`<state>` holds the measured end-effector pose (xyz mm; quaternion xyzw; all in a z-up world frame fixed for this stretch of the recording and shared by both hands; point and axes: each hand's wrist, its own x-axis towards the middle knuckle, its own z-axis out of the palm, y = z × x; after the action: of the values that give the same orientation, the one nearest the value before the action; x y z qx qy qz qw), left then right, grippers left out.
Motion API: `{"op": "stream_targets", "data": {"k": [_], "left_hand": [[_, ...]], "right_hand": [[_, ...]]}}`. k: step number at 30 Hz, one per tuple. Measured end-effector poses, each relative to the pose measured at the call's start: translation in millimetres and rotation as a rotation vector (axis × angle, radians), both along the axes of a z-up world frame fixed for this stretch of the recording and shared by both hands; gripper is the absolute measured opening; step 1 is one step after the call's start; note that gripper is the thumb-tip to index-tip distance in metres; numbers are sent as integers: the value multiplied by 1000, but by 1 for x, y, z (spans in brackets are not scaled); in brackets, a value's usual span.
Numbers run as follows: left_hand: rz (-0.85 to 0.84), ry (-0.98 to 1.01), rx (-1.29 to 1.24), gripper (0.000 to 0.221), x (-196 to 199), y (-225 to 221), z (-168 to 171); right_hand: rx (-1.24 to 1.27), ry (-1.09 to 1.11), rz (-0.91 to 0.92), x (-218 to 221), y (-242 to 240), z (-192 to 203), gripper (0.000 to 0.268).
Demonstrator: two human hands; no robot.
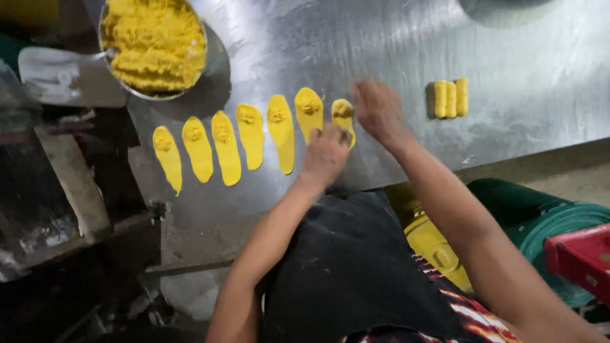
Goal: Filling and rolling dough pieces, cleaning the metal table workspace, and portioning more dough for baking.
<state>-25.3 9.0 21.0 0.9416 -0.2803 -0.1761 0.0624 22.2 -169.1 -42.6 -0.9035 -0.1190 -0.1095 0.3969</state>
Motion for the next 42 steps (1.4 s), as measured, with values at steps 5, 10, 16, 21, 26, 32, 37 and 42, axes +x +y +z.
{"op": "stream_targets", "data": {"k": [5, 10, 16, 21, 26, 32, 37, 42], "left_hand": [[-251, -314, -158, 46, -52, 13, -31], [-243, -243, -95, 44, -63, 24, -32], [-216, -128, -120, 42, -65, 39, -15], [-29, -374, -145, 45, -62, 69, -20], [-64, -116, -103, 38, -62, 84, 4], [143, -198, -355, 29, -78, 120, 4], [297, -50, -365, 28, -92, 151, 40], [391, -52, -423, 27, -101, 173, 42]], "right_hand": [[-285, 22, 15, 57, 45, -15, 21], [-406, -184, 246, 99, 33, -47, 20], [-422, -483, 16, 93, 41, -5, 28], [-580, 501, -31, 93, 51, 2, 58], [-477, -439, -138, 68, 51, -13, 24], [-516, 285, -88, 75, 57, 1, 47], [-415, -274, -155, 58, 58, -33, 24], [-542, 118, -179, 61, 60, -13, 40]]}}
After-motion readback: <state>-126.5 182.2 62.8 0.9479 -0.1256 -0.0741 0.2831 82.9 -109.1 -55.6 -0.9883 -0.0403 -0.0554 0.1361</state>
